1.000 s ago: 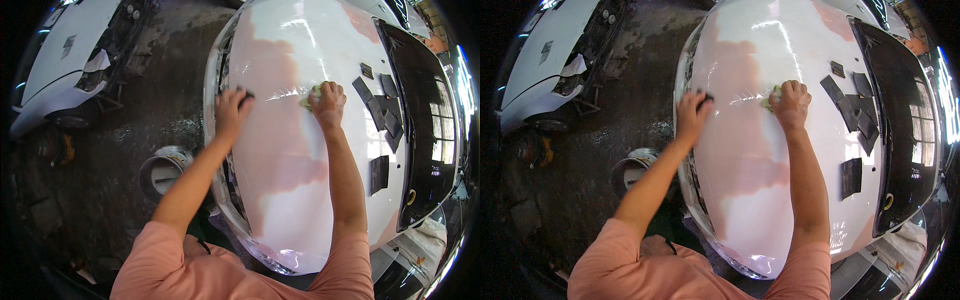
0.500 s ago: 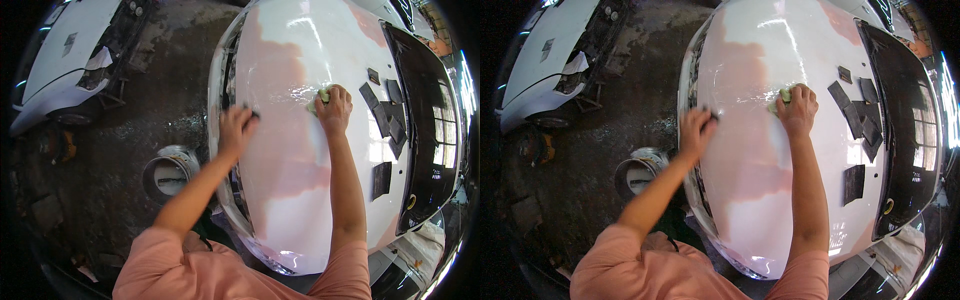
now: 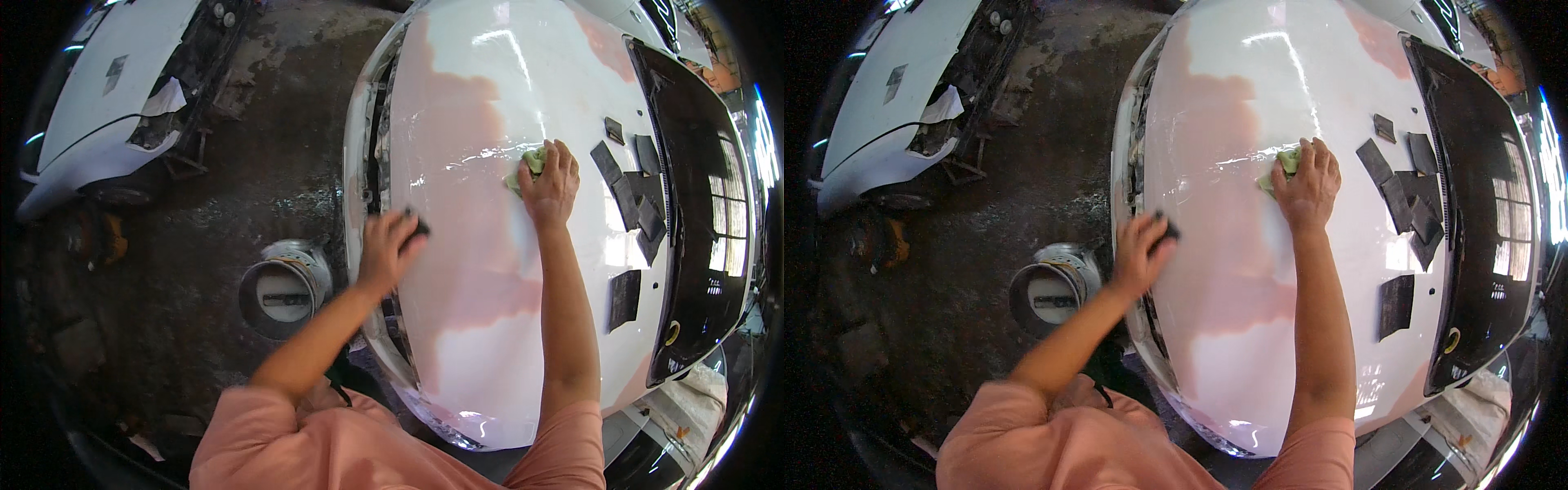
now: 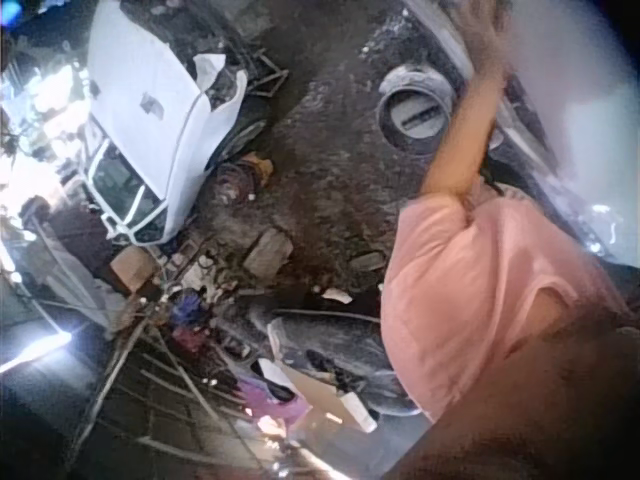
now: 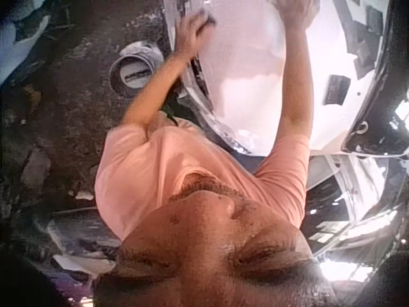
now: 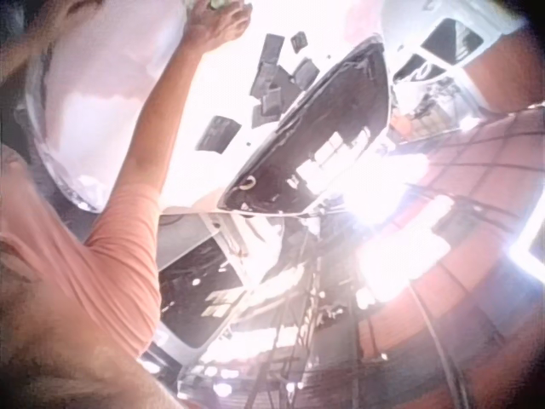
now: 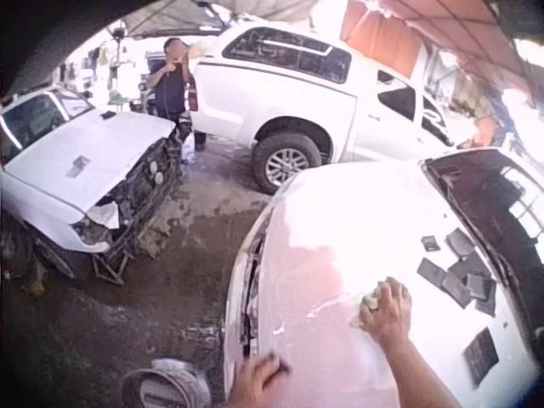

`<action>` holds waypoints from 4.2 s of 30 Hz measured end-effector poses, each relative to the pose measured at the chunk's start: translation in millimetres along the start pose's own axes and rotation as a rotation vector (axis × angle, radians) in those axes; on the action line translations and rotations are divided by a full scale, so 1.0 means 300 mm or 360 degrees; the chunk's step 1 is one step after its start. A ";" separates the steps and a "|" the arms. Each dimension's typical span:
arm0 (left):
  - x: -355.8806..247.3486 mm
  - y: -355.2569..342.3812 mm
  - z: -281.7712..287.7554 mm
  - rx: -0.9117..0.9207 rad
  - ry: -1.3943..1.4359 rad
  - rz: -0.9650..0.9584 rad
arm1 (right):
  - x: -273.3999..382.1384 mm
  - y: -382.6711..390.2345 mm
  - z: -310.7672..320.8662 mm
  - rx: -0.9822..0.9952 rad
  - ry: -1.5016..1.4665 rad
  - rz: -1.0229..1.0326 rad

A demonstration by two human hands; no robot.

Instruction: The person sands a car hood using a sanding block and water from a bucket, wiping the surface with a rag.

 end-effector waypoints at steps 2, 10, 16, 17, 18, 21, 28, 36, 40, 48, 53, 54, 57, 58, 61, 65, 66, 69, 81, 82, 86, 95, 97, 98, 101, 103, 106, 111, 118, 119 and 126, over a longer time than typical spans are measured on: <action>-0.022 0.033 0.022 -0.0009 0.0044 0.0034 | 0.012 -0.006 0.004 -0.0014 -0.0018 0.0024; 0.283 -0.438 0.018 -0.0284 -0.0035 0.0079 | 0.050 -0.008 -0.011 0.0074 -0.0053 -0.0038; 0.023 -0.025 -0.001 -0.0053 0.0024 -0.0069 | 0.006 -0.008 -0.006 0.0066 0.0001 -0.0074; 0.082 -0.113 0.011 -0.0136 -0.0004 -0.0023 | 0.020 -0.012 -0.004 0.0052 -0.0010 -0.0057; 0.176 -0.264 0.020 -0.0219 -0.0028 0.0019 | 0.038 -0.028 -0.001 0.0025 -0.0042 -0.0023; 0.367 -0.487 0.066 -0.0299 -0.0050 0.0149 | 0.082 -0.029 -0.007 0.0023 -0.0118 0.0016; -0.007 0.107 0.014 -0.0146 0.0011 0.0054 | 0.004 0.001 -0.015 0.0070 -0.0024 -0.0098; 0.334 -0.478 0.029 -0.0249 -0.0025 0.0338 | 0.053 -0.027 -0.013 0.0092 -0.0077 -0.0074; -0.062 0.021 -0.011 -0.0089 -0.0055 0.0039 | -0.009 -0.004 -0.020 0.0084 -0.0028 -0.0078; 0.163 -0.600 0.005 -0.0215 -0.0170 0.0009 | 0.092 -0.031 0.009 -0.0028 -0.0121 0.0038; -0.163 -0.111 -0.085 0.0050 -0.0041 -0.0056 | -0.036 0.007 -0.001 0.0021 -0.0099 0.0238; -0.200 -0.033 -0.062 0.0073 -0.0066 -0.0112 | -0.020 0.012 0.013 0.0056 -0.0125 0.0309; -0.107 -0.195 -0.041 0.0122 -0.0108 -0.0127 | 0.081 0.068 0.085 0.0250 -0.0034 0.0329; -0.036 -0.349 -0.054 0.0112 -0.0079 -0.0002 | 0.068 0.081 0.106 0.0160 -0.0147 0.0352; 0.073 -0.644 -0.052 -0.0159 -0.0182 -0.0026 | 0.010 0.030 0.043 0.0152 -0.0086 0.0201; -0.065 -0.408 -0.135 -0.0001 -0.0103 -0.0038 | -0.109 -0.037 0.017 0.0076 0.0014 -0.0004; -0.149 -0.260 -0.121 0.0055 -0.0061 -0.0059 | -0.130 -0.032 0.026 0.0081 -0.0023 -0.0041; -0.234 -0.098 -0.065 0.0114 -0.0054 -0.0169 | -0.122 0.003 0.055 0.0054 -0.0056 0.0027; -0.246 -0.174 -0.132 0.0156 -0.0119 -0.0247 | -0.496 0.525 0.402 0.0121 -0.0106 -0.0185; -0.290 -0.090 -0.104 0.0151 -0.0131 -0.0319 | -0.492 0.524 0.397 0.0125 -0.0138 -0.0203; -0.201 -0.452 -0.181 0.0181 -0.0104 -0.0343 | -0.476 0.476 0.396 0.0083 -0.0109 -0.0232; -0.339 -0.298 -0.257 0.0265 -0.0167 -0.0309 | -0.526 0.510 0.390 0.0097 -0.0114 -0.0337; -0.403 -0.219 -0.228 0.0268 -0.0213 -0.0459 | -0.519 0.510 0.395 0.0071 -0.0148 -0.0323; -0.390 -0.276 -0.242 0.0298 -0.0220 -0.0497 | -0.519 0.499 0.403 0.0051 -0.0156 -0.0309; -0.213 -0.682 -0.272 0.0331 -0.0165 -0.0242 | -0.481 0.473 0.405 0.0037 -0.0214 -0.0286; -0.082 -0.923 -0.230 0.0177 -0.0357 -0.0122 | -0.422 0.448 0.378 0.0010 -0.0285 -0.0247; -0.127 -0.814 -0.308 0.0225 -0.0358 -0.0128 | -0.462 0.481 0.366 0.0039 -0.0245 -0.0294; -0.449 -0.228 -0.263 0.0320 -0.0247 -0.0511 | -0.534 0.509 0.407 0.0002 -0.0178 -0.0317; -0.108 -1.011 -0.267 0.0141 -0.0570 -0.0160 | -0.404 0.434 0.366 -0.0033 -0.0340 -0.0253; -0.138 -0.960 -0.326 0.0219 -0.0462 -0.0168 | -0.434 0.453 0.362 -0.0031 -0.0320 -0.0257; -0.515 -0.291 -0.319 0.0414 -0.0206 -0.0661 | -0.548 0.513 0.389 0.0017 -0.0177 -0.0348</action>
Point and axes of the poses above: each hand's wrist, its own y-axis away from the middle knuckle, its own z-axis out of the back of the hand, x = y × z, the point moved 7 cm from there along -y, towards the middle knuckle, and after that the axes turned 9 degrees about -z, right-handed, at the moved point
